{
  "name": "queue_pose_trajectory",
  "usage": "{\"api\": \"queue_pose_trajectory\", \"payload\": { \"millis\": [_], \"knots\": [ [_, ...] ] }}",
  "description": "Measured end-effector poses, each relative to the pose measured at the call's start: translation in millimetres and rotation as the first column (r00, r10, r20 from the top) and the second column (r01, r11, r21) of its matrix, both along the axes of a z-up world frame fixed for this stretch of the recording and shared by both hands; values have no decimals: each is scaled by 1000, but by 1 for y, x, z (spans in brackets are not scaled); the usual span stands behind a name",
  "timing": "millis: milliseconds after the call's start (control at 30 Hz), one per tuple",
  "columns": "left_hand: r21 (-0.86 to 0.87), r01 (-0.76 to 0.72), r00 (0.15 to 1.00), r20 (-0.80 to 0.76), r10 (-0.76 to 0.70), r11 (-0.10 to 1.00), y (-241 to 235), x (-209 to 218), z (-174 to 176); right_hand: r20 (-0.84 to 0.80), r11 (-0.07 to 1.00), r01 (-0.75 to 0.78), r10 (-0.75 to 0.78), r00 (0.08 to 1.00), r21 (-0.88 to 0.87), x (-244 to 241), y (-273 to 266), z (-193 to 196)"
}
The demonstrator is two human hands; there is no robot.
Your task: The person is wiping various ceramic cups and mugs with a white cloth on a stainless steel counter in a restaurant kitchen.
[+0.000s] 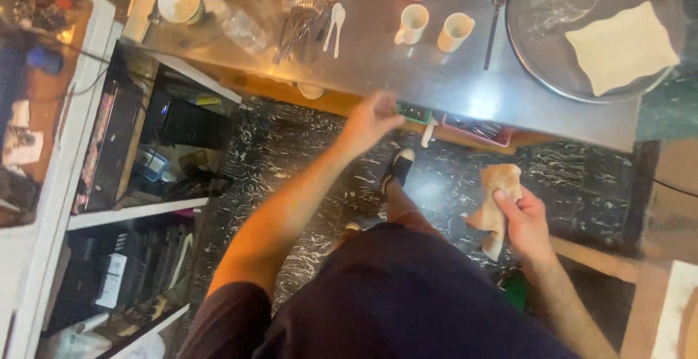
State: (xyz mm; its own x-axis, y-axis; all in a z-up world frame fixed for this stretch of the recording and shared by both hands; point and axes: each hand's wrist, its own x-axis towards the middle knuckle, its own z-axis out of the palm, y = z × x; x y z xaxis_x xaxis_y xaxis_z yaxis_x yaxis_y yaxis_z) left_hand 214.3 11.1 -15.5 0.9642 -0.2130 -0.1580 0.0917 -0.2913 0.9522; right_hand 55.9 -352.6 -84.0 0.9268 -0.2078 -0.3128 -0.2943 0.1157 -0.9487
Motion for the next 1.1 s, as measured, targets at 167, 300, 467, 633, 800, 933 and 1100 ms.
{"api": "queue_pose_trajectory", "payload": {
  "millis": [167, 300, 467, 633, 800, 933, 1100],
  "knots": [
    [404, -182, 981, 19, 191, 896, -20, 131, -37, -75, 991, -131, 133, 988, 39, 94, 27, 36],
    [567, -161, 987, 93, 132, 808, -19, 188, -73, -137, 978, -204, 209, 968, 52, 156, 47, 86],
    [672, 20, 994, -94, 58, 740, -2, 203, -102, -219, 891, -422, 384, 897, -169, 218, 44, 127],
    [657, 39, 994, -99, 35, 753, 30, 190, -55, -325, 855, -469, 388, 863, -224, 248, 49, 126],
    [444, -162, 986, 102, 129, 881, 57, 153, -20, -318, 827, -507, 426, 847, -242, 256, 67, 105],
    [348, -557, 820, 372, 434, 754, 139, 84, 1, -400, 656, -662, 533, 746, -362, 265, 83, 126],
    [-193, -803, 425, 475, 770, 563, 267, 73, -24, -467, 579, -717, 547, 695, -389, 264, 96, 124]
  ]
}}
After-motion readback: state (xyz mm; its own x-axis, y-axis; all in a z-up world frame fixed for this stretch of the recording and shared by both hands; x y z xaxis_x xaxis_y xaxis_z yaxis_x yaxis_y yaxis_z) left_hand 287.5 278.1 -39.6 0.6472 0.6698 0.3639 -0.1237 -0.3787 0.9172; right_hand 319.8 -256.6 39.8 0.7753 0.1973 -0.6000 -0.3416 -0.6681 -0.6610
